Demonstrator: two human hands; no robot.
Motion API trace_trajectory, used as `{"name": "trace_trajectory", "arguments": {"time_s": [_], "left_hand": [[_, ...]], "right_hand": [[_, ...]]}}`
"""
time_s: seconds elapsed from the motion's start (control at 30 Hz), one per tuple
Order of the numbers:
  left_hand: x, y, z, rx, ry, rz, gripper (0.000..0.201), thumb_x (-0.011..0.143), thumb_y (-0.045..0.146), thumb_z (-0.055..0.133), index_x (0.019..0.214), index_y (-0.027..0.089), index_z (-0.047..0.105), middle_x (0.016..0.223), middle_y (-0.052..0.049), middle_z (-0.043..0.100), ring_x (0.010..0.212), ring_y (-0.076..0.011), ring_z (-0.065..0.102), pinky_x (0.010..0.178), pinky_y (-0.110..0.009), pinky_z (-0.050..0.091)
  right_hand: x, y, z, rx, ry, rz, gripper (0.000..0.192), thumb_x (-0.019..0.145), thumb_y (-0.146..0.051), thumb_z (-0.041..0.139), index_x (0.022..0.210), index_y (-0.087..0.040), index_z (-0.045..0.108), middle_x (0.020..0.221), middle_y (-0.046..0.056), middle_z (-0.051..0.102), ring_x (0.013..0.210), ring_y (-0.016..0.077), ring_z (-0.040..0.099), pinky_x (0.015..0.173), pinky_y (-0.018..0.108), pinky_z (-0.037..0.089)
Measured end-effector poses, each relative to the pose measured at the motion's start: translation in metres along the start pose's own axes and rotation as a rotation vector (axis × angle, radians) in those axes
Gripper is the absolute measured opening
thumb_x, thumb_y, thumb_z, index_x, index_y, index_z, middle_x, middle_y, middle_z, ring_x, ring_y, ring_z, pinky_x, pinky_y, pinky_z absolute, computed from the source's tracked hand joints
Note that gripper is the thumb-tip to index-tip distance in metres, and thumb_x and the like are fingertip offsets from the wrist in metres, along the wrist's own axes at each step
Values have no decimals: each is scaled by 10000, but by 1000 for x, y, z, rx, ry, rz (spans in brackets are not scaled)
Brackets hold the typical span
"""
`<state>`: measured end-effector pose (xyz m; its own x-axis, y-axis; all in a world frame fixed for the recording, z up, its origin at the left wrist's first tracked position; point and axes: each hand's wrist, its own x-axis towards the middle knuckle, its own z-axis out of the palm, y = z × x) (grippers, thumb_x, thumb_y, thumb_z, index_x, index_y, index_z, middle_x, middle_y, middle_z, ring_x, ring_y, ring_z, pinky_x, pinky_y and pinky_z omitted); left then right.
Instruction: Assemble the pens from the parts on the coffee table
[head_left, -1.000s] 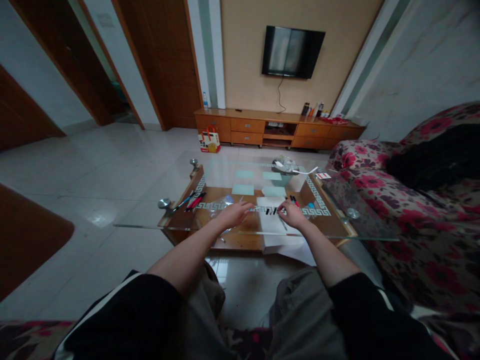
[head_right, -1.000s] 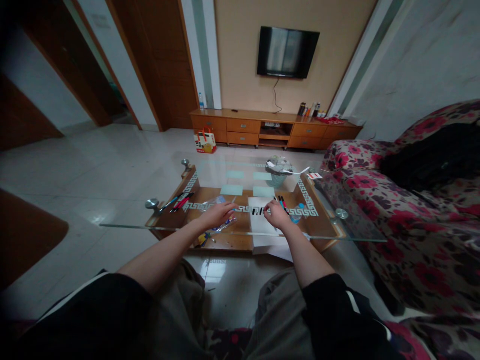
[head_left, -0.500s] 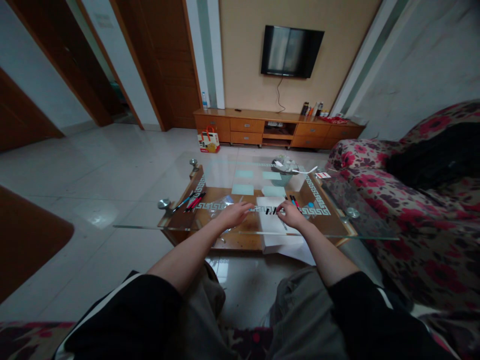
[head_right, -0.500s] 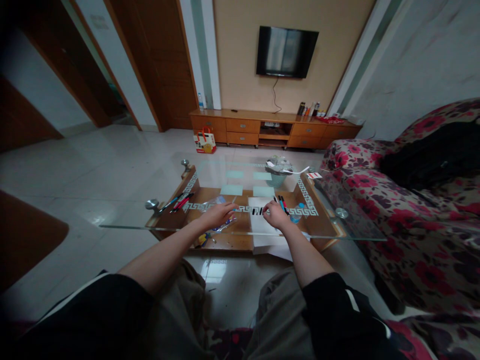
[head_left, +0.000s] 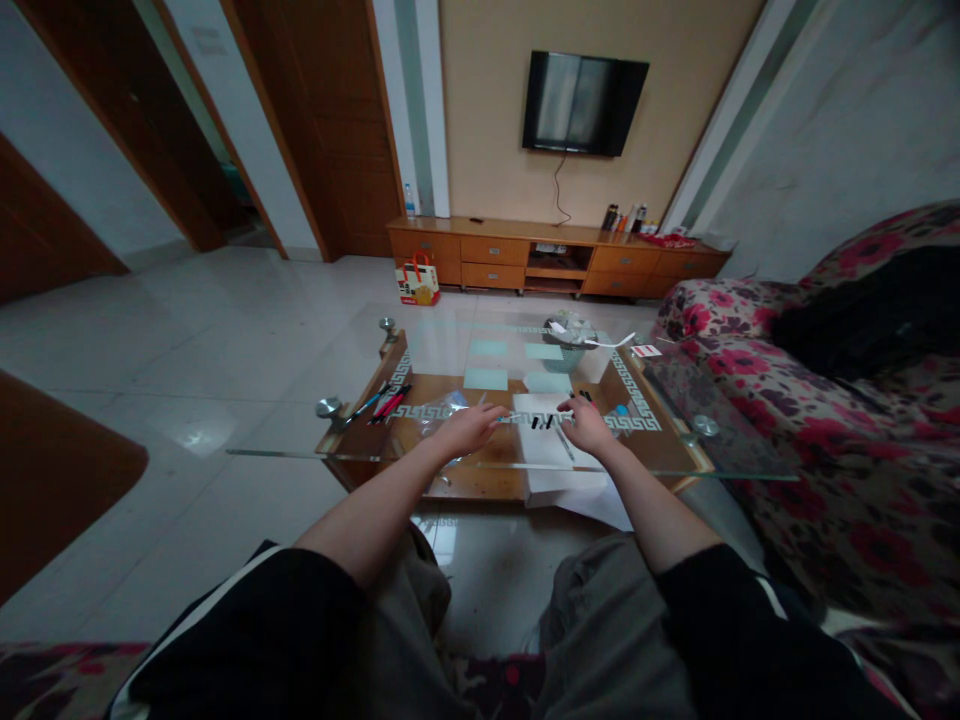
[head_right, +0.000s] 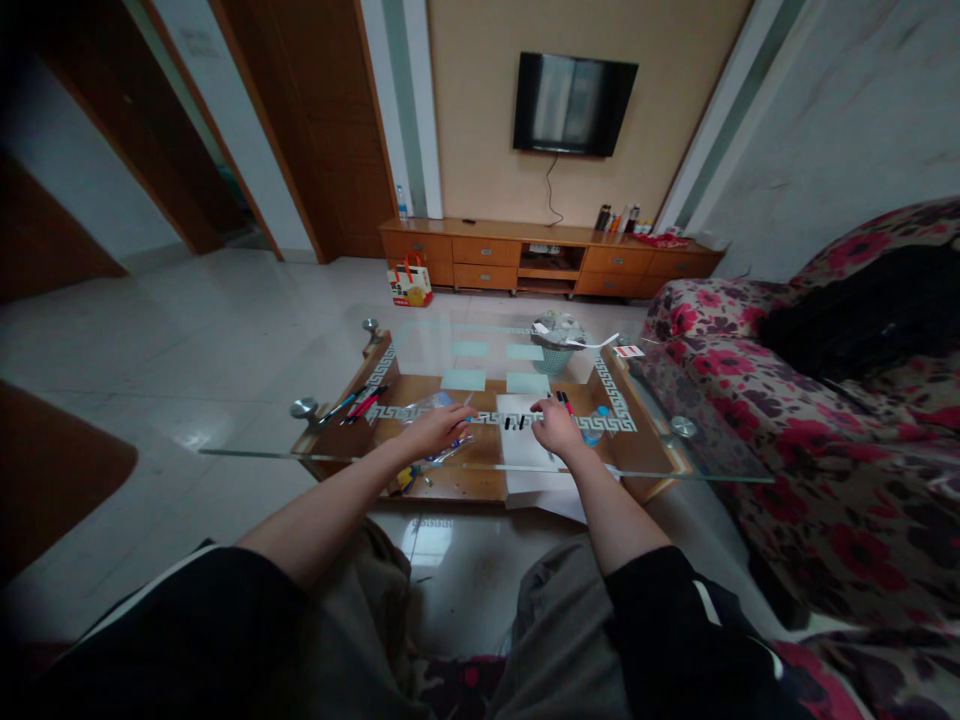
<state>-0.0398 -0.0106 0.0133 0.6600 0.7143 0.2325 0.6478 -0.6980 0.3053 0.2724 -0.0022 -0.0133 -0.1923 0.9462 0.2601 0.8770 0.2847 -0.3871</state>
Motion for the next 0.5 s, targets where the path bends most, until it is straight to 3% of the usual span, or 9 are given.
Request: {"name": "trace_trajectory", "arguments": {"time_s": [0.17, 0.23, 0.37, 0.5], "left_hand": [[0, 2, -2, 10, 3, -4, 292, 983, 252, 455, 1258, 280, 553, 1193, -58, 641, 1001, -203, 637, 861, -309, 506], [1, 3, -1, 6, 12, 6, 290, 981, 250, 459, 1254, 282, 551, 1198, -55, 640, 1008, -202, 637, 865, -308, 506], [1, 4, 0, -1, 31, 20, 279, 974, 242, 466, 1233, 274, 563, 1171, -55, 648, 988, -199, 641, 862, -304, 504], [2, 6, -1, -9, 37, 45, 264, 968, 231, 473, 1209, 252, 578, 1111, -62, 660, 956, -198, 646, 842, -297, 504]], "right_hand": [[3, -27, -16, 83, 289, 5, 257, 831, -137, 524, 1054, -147, 652, 1031, 110, 604, 954, 240, 571, 900, 350, 454], [1, -44, -23, 136, 339, -54, 222, 863, -160, 513, 1045, -160, 641, 1008, 102, 602, 918, 236, 572, 880, 352, 455], [-4, -73, -26, 218, 237, -233, 176, 907, -205, 530, 1051, -185, 629, 1016, 86, 600, 926, 226, 566, 872, 345, 450], [-8, -84, -19, 240, 118, -313, 119, 918, -238, 560, 999, -200, 640, 1021, 79, 585, 1012, 230, 548, 918, 350, 436]]}}
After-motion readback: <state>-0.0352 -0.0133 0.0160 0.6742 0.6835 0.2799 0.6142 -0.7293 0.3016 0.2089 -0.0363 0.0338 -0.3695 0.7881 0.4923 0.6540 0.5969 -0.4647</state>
